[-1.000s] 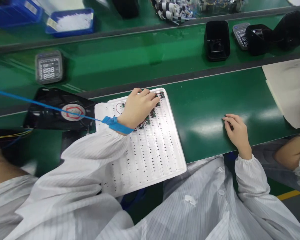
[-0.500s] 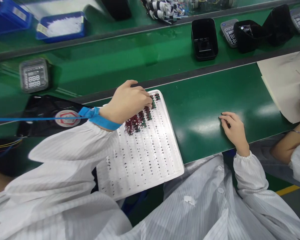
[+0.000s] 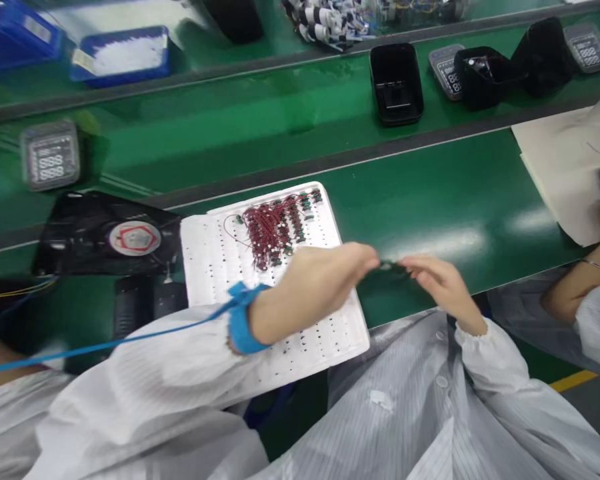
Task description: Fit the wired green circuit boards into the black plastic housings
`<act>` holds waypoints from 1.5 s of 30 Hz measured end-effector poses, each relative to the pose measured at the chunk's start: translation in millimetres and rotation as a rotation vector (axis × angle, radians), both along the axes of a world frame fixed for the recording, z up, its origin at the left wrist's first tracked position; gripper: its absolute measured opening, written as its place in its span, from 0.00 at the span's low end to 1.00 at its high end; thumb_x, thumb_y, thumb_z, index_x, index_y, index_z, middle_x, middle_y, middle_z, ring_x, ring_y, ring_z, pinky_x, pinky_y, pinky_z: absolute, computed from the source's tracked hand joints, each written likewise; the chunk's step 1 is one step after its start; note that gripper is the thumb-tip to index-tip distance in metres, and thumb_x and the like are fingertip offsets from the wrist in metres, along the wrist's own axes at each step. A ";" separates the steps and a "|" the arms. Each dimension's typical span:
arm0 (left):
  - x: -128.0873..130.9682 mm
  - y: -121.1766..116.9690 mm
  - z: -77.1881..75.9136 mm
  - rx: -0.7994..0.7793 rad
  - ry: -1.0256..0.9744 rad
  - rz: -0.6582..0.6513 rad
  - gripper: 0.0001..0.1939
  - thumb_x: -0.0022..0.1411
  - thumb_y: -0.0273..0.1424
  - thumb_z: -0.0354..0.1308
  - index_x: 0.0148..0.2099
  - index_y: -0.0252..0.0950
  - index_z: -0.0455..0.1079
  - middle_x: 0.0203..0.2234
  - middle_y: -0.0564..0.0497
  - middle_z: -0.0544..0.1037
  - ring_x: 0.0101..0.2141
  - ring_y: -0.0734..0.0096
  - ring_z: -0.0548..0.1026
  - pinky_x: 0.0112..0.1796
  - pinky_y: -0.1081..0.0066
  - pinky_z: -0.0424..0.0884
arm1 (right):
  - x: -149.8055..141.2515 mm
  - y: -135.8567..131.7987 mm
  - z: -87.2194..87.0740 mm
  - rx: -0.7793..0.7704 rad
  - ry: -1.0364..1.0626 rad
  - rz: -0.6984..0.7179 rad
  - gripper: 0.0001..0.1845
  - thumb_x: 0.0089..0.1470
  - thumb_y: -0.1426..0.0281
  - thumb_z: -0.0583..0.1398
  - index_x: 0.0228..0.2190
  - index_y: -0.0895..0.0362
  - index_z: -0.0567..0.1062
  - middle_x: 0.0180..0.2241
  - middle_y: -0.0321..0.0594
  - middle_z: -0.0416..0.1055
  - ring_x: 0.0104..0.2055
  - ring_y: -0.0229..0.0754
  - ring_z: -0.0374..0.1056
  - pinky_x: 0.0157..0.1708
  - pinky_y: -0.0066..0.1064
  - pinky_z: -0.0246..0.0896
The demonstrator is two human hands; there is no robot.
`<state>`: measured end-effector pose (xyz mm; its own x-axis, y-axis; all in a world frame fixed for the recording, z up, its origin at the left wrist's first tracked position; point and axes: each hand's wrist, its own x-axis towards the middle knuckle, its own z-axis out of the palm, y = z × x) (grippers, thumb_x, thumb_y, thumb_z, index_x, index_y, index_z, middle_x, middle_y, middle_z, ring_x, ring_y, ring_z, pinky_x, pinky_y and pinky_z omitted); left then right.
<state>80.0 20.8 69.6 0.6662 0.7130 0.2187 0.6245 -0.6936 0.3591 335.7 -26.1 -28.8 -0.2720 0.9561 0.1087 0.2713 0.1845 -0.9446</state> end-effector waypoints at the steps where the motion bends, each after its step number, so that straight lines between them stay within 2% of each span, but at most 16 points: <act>1: 11.4 -1.8 -4.8 -0.048 0.020 -0.090 0.17 0.75 0.31 0.42 0.41 0.38 0.72 0.26 0.56 0.78 0.24 0.76 0.73 0.24 0.73 0.59 | -10.5 -3.3 -0.8 -0.052 0.109 0.065 0.25 0.63 0.46 0.57 0.44 0.52 0.80 0.41 0.44 0.80 0.42 0.44 0.76 0.44 0.37 0.73; 3: 32.5 3.9 -10.6 -0.163 0.110 -0.195 0.14 0.74 0.27 0.45 0.40 0.38 0.71 0.25 0.57 0.78 0.25 0.76 0.73 0.24 0.73 0.56 | -25.1 -5.8 -7.3 -0.124 0.293 0.052 0.27 0.61 0.43 0.58 0.40 0.54 0.80 0.35 0.42 0.80 0.36 0.42 0.76 0.38 0.35 0.73; 7: 61.0 27.6 -1.3 -0.303 0.320 -0.259 0.09 0.73 0.27 0.51 0.43 0.39 0.72 0.31 0.55 0.82 0.27 0.75 0.74 0.25 0.72 0.51 | -22.0 1.0 -20.0 -0.158 0.477 -0.236 0.21 0.57 0.48 0.65 0.35 0.53 0.77 0.30 0.37 0.77 0.29 0.39 0.74 0.33 0.34 0.73; 12: 79.7 44.4 12.5 -0.321 0.469 -0.333 0.13 0.75 0.33 0.49 0.48 0.40 0.75 0.33 0.49 0.82 0.29 0.67 0.76 0.26 0.69 0.51 | -0.2 7.0 -7.3 -0.110 0.463 -0.338 0.17 0.51 0.59 0.72 0.39 0.51 0.76 0.34 0.36 0.78 0.29 0.36 0.74 0.32 0.31 0.75; 14: 85.6 65.6 11.5 -0.393 0.438 -0.420 0.15 0.76 0.36 0.48 0.46 0.40 0.77 0.35 0.50 0.83 0.34 0.67 0.78 0.29 0.71 0.59 | 3.1 8.6 -2.6 -0.084 0.435 -0.347 0.15 0.51 0.61 0.72 0.36 0.52 0.74 0.32 0.35 0.76 0.29 0.36 0.73 0.30 0.30 0.75; 17: 89.6 130.3 -0.5 -0.468 0.335 -0.528 0.15 0.76 0.37 0.49 0.50 0.39 0.76 0.46 0.51 0.82 0.45 0.70 0.78 0.45 0.74 0.67 | 6.0 12.1 -1.9 -0.047 0.367 -0.335 0.14 0.53 0.60 0.70 0.31 0.53 0.72 0.32 0.37 0.75 0.31 0.38 0.73 0.30 0.31 0.75; 19: 87.4 185.1 -17.9 -0.321 0.341 -0.262 0.17 0.75 0.35 0.48 0.57 0.33 0.72 0.53 0.43 0.77 0.52 0.63 0.74 0.52 0.68 0.66 | 8.8 13.6 -2.9 -0.043 0.305 -0.306 0.12 0.56 0.60 0.68 0.31 0.54 0.74 0.34 0.40 0.76 0.34 0.40 0.74 0.33 0.33 0.75; 21: 82.0 233.1 -41.0 -0.136 0.404 0.105 0.20 0.74 0.34 0.49 0.61 0.28 0.67 0.59 0.35 0.71 0.56 0.53 0.70 0.54 0.60 0.65 | 12.1 13.3 -2.7 -0.040 0.250 -0.277 0.10 0.58 0.61 0.66 0.32 0.54 0.76 0.36 0.43 0.77 0.37 0.41 0.75 0.33 0.32 0.74; 22: 79.0 251.2 -53.0 -0.076 0.439 0.210 0.22 0.73 0.34 0.51 0.63 0.26 0.64 0.60 0.32 0.68 0.58 0.49 0.67 0.54 0.57 0.64 | 13.7 12.3 -2.1 -0.034 0.227 -0.265 0.09 0.59 0.62 0.65 0.32 0.54 0.77 0.37 0.43 0.77 0.39 0.41 0.75 0.34 0.32 0.73; 24: 74.3 273.3 -73.1 0.022 0.477 0.263 0.20 0.72 0.34 0.52 0.59 0.26 0.65 0.58 0.33 0.69 0.60 0.48 0.62 0.54 0.57 0.63 | 16.5 9.1 -0.2 -0.018 0.202 -0.236 0.07 0.60 0.63 0.65 0.33 0.53 0.78 0.37 0.43 0.78 0.40 0.42 0.76 0.36 0.31 0.72; 26: 73.1 279.0 -83.6 0.085 0.473 0.228 0.16 0.71 0.31 0.51 0.55 0.27 0.67 0.53 0.34 0.72 0.59 0.50 0.62 0.53 0.58 0.63 | 18.6 4.8 1.7 -0.031 0.192 -0.199 0.06 0.60 0.65 0.64 0.34 0.53 0.78 0.36 0.43 0.79 0.41 0.42 0.76 0.38 0.32 0.72; 31: 78.8 247.1 -69.0 0.211 0.433 0.124 0.13 0.66 0.22 0.50 0.50 0.26 0.70 0.45 0.34 0.75 0.50 0.50 0.71 0.46 0.57 0.66 | 23.6 -6.4 2.7 -0.115 0.176 -0.142 0.07 0.61 0.63 0.63 0.35 0.54 0.78 0.33 0.41 0.80 0.35 0.40 0.76 0.35 0.31 0.71; 34: 77.6 198.3 -55.1 0.235 0.420 0.073 0.12 0.67 0.23 0.49 0.48 0.27 0.71 0.43 0.35 0.75 0.46 0.51 0.73 0.43 0.58 0.67 | 27.5 -13.3 -0.1 -0.190 0.245 -0.096 0.09 0.62 0.62 0.63 0.34 0.54 0.74 0.31 0.40 0.80 0.31 0.38 0.76 0.30 0.29 0.70; 36: 74.0 156.4 -51.5 0.279 0.427 -0.037 0.10 0.67 0.22 0.49 0.45 0.28 0.72 0.39 0.37 0.76 0.42 0.52 0.74 0.40 0.60 0.66 | 30.0 -18.3 -2.9 -0.244 0.315 -0.051 0.10 0.63 0.61 0.63 0.35 0.54 0.71 0.33 0.40 0.81 0.30 0.38 0.77 0.29 0.29 0.70; 41: 65.8 64.1 -64.2 0.314 0.372 -0.277 0.09 0.66 0.19 0.51 0.38 0.31 0.72 0.30 0.43 0.74 0.36 0.57 0.74 0.35 0.62 0.66 | 32.5 -26.8 -3.5 -0.260 0.385 0.054 0.10 0.65 0.61 0.61 0.37 0.53 0.68 0.42 0.44 0.82 0.41 0.41 0.79 0.38 0.34 0.73; 45: 62.6 33.9 -81.9 0.172 0.366 -0.451 0.11 0.68 0.18 0.48 0.40 0.32 0.71 0.32 0.45 0.76 0.36 0.61 0.75 0.36 0.65 0.68 | 31.7 -20.6 6.4 -0.098 0.249 0.042 0.10 0.63 0.61 0.64 0.33 0.53 0.72 0.51 0.44 0.78 0.48 0.41 0.75 0.49 0.41 0.70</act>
<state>142.5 54.6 -12.3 0.9484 0.3171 0.0047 0.3168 -0.9478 0.0357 367.3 -46.7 -22.4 -0.2880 0.9538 0.0850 0.0221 0.0954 -0.9952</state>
